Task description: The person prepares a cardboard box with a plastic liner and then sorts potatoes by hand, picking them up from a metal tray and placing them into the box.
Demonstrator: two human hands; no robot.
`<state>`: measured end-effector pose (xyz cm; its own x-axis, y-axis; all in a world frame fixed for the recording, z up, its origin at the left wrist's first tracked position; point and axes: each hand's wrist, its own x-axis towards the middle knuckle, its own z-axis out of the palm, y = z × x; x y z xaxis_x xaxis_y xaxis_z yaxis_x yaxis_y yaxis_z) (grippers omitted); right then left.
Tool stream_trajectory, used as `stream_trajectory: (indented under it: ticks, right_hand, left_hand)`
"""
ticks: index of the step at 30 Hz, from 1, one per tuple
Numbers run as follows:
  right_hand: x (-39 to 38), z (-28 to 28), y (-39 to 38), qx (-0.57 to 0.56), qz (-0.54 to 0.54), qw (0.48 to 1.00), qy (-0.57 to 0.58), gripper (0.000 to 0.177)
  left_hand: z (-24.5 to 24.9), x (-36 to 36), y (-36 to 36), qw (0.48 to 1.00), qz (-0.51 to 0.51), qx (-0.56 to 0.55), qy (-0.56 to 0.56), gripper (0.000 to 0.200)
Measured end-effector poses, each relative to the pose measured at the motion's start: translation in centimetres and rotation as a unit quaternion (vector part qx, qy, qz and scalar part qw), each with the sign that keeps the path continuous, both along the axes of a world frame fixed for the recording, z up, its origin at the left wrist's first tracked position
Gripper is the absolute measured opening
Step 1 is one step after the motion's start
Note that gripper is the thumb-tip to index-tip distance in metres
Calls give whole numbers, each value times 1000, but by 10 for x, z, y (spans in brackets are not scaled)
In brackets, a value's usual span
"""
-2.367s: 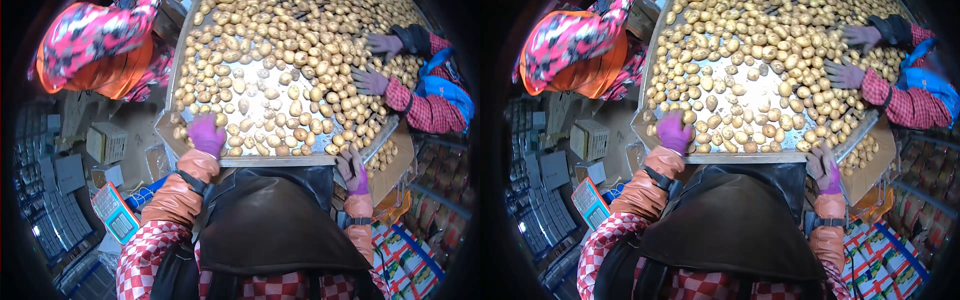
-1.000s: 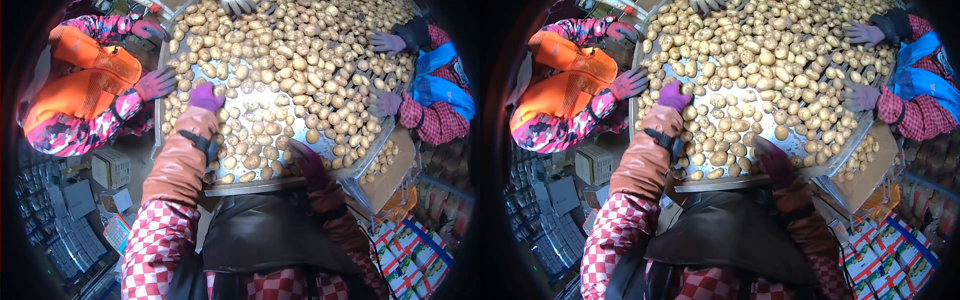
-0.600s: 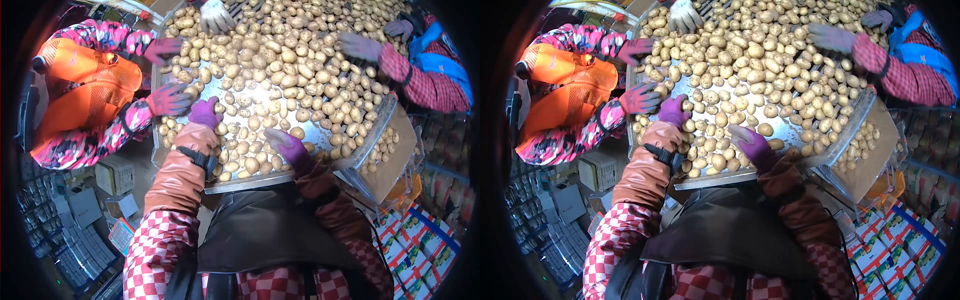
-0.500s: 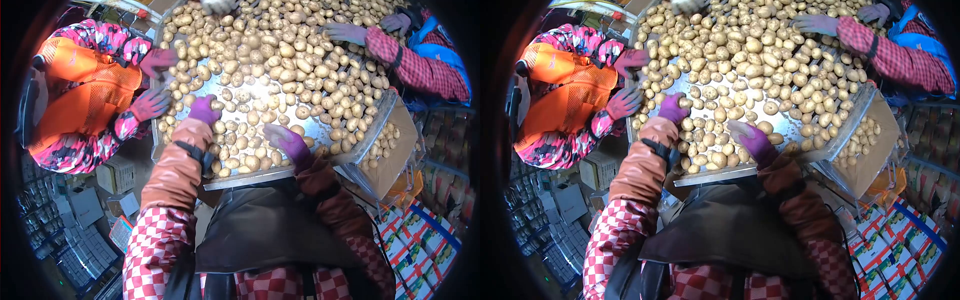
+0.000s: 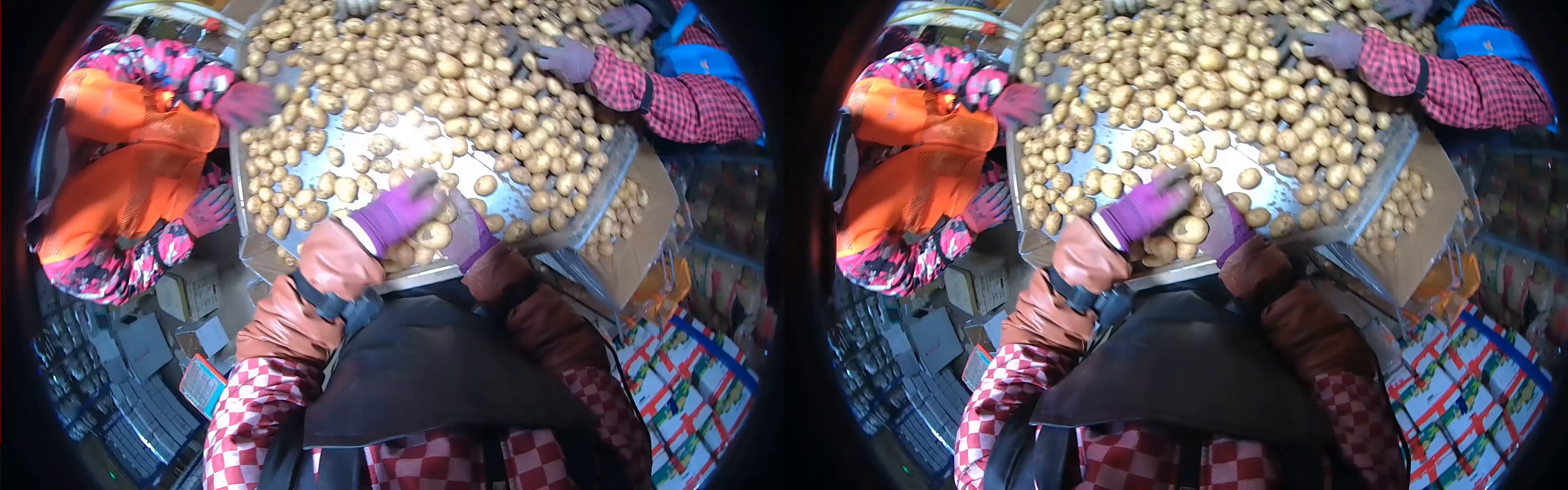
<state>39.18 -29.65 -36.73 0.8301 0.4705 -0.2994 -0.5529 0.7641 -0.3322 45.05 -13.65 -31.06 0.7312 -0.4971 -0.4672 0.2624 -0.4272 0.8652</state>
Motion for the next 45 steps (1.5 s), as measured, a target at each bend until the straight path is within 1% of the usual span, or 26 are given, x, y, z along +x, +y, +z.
stream_trajectory:
  ticks: [1, 2, 3, 4, 5, 7, 10, 12, 14, 15, 18, 20, 21, 23, 24, 25, 27, 29, 31, 32, 34, 38, 40, 43, 44, 45]
  right_hand:
    - [-7, -1, -9, 39, -23, 996, 75, 57]
    - [-14, -3, -17, 76, -54, 985, 149, 55]
    - [-13, 11, -24, 49, -72, 977, 193, 54]
    - [-15, 11, -33, 90, -76, 978, 174, 54]
    - [-16, 11, -41, 131, -78, 977, 151, 55]
    - [-16, 21, -48, 78, -105, 977, 170, 54]
    - [-23, 36, -57, 38, -151, 968, 196, 53]
    - [-27, 53, -67, -20, -186, 959, 211, 39]
    - [-34, 14, -110, -67, -180, 979, -61, 32]
    - [-35, 6, -146, -59, -165, 977, -121, 32]
    - [-64, 62, -212, -7, -462, 884, 71, 44]
    - [-74, 79, -238, -43, -569, 804, 165, 57]
    - [-85, 72, -251, -41, -571, 803, 167, 62]
    - [-89, 56, -245, -68, -532, 831, 149, 67]
    - [-86, 47, -224, -97, -489, 857, 130, 66]
    - [-80, 40, -199, -125, -442, 882, 108, 65]
    - [-58, 23, -140, -146, -371, 909, 120, 61]
    - [-40, 30, -90, -127, -237, 955, 123, 55]
    - [-29, 29, -66, -138, -132, 980, 51, 53]
    - [-24, 34, -58, -181, -104, 978, 31, 56]
    - [-13, 50, -52, -293, -87, 952, -7, 57]
    - [-6, 34, -72, -552, -86, 821, -121, 57]
    - [-7, 12, -84, -685, -88, 694, -202, 61]
    - [-33, -15, -40, -896, 153, 317, -269, 71]
    - [-38, 8, -6, -893, 179, 310, -272, 70]
    - [-38, 32, 18, -889, 206, 303, -275, 69]
  left_hand:
    - [-31, 26, 9, 996, -60, -38, -62, 57]
    - [54, 23, -7, 948, 178, -84, 249, 49]
    - [11, 46, 13, 968, 214, -1, 128, 44]
    - [-21, 60, 28, 965, 256, -9, -53, 48]
    - [-31, 61, 35, 967, 227, 36, -113, 51]
    - [-49, 62, 50, 946, 178, 138, -235, 58]
    - [-75, 22, 53, 870, -32, 263, -416, 65]
    - [-73, -5, 64, 841, -83, 302, -441, 66]
    - [-75, -27, 89, 836, -91, 319, -437, 68]
    - [-76, -37, 104, 831, -82, 333, -438, 68]
    - [-74, -64, 145, 843, -38, 339, -417, 67]
    - [-77, -84, 156, 843, 62, 358, -398, 65]
    - [-74, -92, 149, 839, 134, 383, -362, 58]
    - [-55, -96, 128, 870, 91, 276, -398, 50]
    - [-59, -104, 104, 847, 93, 171, -495, 44]
    - [-48, -104, 89, 891, -34, 150, -426, 50]
    - [-63, -106, 75, 859, -137, 202, -449, 69]
    - [-63, -78, 78, 814, -175, 297, -467, 69]
    - [-72, -65, 86, 801, -85, 363, -468, 67]
    - [-69, -62, 91, 848, -16, 380, -370, 61]
    - [-82, -70, 110, 827, 78, 366, -420, 56]
    - [-88, -113, 138, 824, 139, 377, -399, 59]
    - [-81, -126, 138, 812, 167, 401, -390, 57]
    - [-55, -116, 122, 895, 198, 298, -266, 51]
    - [-71, -120, 109, 812, 224, 292, -453, 40]
    - [-65, -118, 97, 835, 182, 267, -446, 39]
